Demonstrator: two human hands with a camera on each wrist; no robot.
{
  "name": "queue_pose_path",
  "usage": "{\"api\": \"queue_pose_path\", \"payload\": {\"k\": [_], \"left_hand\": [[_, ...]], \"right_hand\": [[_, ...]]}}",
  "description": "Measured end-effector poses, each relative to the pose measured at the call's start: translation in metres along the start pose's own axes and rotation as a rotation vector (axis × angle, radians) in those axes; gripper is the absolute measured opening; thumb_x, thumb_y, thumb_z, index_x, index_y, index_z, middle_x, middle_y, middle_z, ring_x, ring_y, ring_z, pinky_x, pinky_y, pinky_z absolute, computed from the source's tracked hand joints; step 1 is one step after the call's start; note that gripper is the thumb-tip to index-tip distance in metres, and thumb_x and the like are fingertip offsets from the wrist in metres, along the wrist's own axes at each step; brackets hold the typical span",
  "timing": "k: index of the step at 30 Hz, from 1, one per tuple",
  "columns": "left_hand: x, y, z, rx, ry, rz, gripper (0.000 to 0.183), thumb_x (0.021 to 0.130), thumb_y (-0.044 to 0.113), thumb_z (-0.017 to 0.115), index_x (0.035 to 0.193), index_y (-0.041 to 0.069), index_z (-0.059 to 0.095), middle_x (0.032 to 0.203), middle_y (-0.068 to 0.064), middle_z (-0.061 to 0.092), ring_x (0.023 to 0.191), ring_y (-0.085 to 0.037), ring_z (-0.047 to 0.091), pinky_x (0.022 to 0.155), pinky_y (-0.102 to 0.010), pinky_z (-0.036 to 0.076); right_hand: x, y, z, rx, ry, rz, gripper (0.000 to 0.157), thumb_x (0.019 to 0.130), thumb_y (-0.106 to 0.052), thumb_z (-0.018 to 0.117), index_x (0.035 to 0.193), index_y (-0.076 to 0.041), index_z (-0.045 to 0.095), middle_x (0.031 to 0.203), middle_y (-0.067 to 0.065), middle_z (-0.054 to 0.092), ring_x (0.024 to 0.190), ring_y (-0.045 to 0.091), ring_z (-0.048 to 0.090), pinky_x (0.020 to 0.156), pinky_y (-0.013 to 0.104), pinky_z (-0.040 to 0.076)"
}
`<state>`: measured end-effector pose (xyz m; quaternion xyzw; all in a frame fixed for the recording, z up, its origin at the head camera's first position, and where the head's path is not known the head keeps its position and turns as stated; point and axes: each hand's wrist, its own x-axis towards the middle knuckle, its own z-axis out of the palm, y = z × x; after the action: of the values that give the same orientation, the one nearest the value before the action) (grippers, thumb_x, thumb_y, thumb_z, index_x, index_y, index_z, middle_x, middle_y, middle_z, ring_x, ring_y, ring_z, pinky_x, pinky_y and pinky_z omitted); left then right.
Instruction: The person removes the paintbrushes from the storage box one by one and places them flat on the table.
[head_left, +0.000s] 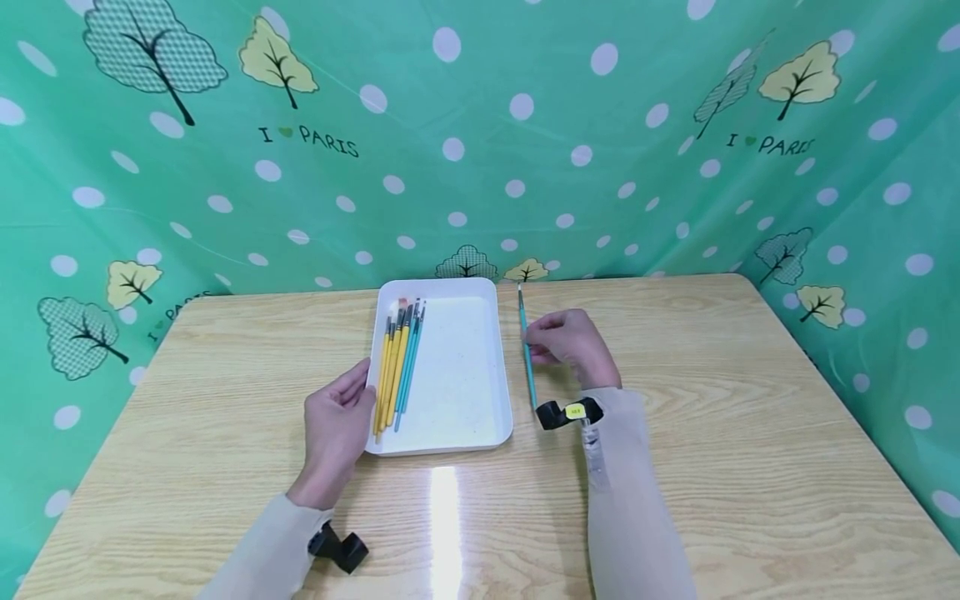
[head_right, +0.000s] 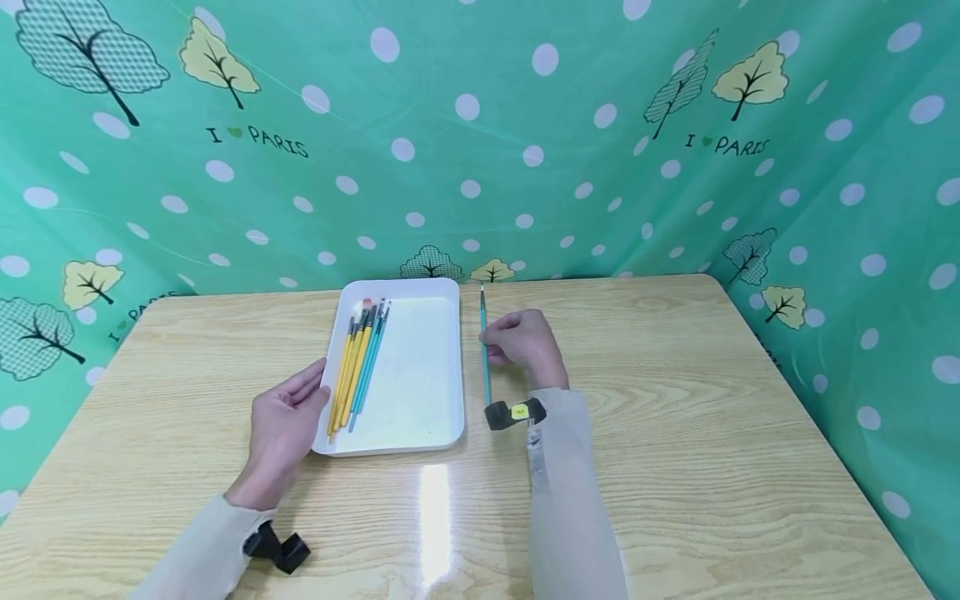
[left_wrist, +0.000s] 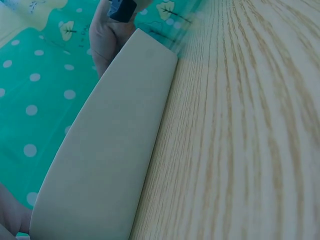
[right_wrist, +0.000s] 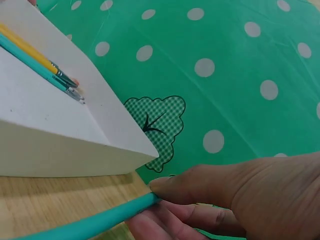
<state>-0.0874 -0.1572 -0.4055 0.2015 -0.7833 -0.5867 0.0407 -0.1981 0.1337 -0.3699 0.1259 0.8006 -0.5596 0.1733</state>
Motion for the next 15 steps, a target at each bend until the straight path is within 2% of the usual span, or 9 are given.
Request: {"api": "queue_pose_path", "payload": {"k": [15], "left_hand": [[0.000,0.000,-0.001,-0.009,-0.006,-0.011,0.045,0.102,0.007,0.054,0.147,0.012,0.053,0.150,-0.013,0.056,0.136,-0.023,0.057,0.102,-0.023,0.052]], "right_hand": [[0.011,0.011,0.014,-0.058,0.038,0.029,0.018,0.089,-0.007,0.075,0.105,0.001,0.071,0.087,0.010,0.070,0.068,0.013,0.067,0.066,0.024,0.066]]}}
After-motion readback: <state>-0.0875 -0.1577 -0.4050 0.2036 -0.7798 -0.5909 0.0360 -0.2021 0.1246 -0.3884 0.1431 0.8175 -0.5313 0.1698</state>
